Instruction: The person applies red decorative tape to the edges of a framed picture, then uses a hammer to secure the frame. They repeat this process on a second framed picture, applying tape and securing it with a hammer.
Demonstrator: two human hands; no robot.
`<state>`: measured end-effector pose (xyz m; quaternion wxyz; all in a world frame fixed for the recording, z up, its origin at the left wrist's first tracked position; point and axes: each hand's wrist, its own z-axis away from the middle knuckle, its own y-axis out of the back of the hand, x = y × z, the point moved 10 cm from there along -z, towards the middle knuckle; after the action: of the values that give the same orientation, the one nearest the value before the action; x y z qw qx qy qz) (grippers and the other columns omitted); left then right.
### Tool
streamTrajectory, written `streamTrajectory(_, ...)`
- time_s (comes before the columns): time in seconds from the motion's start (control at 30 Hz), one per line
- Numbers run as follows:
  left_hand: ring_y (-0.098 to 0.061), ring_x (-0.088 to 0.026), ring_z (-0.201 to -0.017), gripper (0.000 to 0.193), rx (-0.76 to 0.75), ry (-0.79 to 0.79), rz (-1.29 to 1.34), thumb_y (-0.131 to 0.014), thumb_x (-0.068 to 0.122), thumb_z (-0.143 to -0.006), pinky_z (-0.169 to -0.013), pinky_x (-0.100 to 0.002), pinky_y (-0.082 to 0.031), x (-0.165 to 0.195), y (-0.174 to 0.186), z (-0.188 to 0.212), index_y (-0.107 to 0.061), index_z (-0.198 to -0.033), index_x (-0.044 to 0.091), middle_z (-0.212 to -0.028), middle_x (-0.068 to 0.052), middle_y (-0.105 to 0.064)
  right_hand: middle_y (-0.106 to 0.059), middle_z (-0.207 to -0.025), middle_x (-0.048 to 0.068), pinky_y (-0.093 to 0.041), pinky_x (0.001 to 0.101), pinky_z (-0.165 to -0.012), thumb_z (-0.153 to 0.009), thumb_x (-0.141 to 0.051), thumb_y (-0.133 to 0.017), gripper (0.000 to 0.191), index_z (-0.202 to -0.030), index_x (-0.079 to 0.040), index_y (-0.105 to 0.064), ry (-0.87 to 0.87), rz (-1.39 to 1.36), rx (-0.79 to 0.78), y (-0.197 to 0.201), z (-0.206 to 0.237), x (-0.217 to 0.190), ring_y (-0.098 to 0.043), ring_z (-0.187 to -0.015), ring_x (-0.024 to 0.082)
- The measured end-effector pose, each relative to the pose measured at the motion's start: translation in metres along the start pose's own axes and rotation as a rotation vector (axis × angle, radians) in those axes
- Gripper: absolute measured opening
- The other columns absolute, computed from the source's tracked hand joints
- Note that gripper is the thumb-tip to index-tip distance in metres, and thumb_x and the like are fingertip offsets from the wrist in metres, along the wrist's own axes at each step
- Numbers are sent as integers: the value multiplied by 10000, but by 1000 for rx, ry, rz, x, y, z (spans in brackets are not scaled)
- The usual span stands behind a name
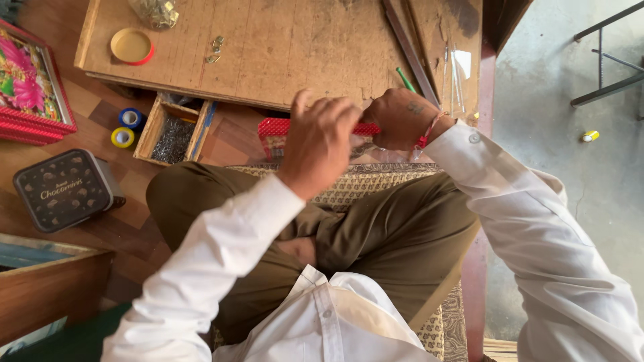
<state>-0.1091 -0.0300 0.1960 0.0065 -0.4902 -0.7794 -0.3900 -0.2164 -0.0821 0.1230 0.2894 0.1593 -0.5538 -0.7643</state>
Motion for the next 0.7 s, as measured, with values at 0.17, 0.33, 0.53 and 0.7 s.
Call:
streamTrajectory(0.17,-650,-220,-601,151,-375,247,55,-766,115,-880,-789,-437,-342,-36,-43,-19,-753,-733,84,-667,-68,-734,-744,-776,119,-580,440,-740,-771,-233,-727,154,-892,-156,-783,-15,-43,39,2,5,1,-714,-734,318)
streamTrajectory(0.33,-661,-217,-603,140,-272,233,59,-736,33,-845,-793,-420,-330,-35,-40,-19,-752,-720,96,-697,-70,-752,-753,-825,103,-578,363,-661,-696,-247,-881,356,-971,-47,-774,9,-604,374,26,40,20,-716,-678,223)
streamTrajectory(0.53,-679,-235,-598,156,-369,335,27,-785,142,-854,-786,-421,-332,-44,-50,-21,-758,-711,88,-669,-98,-740,-647,-726,-10,-535,266,-528,-849,-203,-857,255,-925,8,-736,-303,-1608,428,-30,67,47,-572,-625,50)
streamTrajectory(0.7,-686,-239,-620,173,-392,352,37,-835,208,-822,-776,-431,-333,-43,-52,-23,-760,-709,100,-668,-101,-736,-668,-679,13,-427,246,-460,-856,-187,-862,239,-872,18,-740,-383,-1584,605,-43,67,57,-549,-559,59)
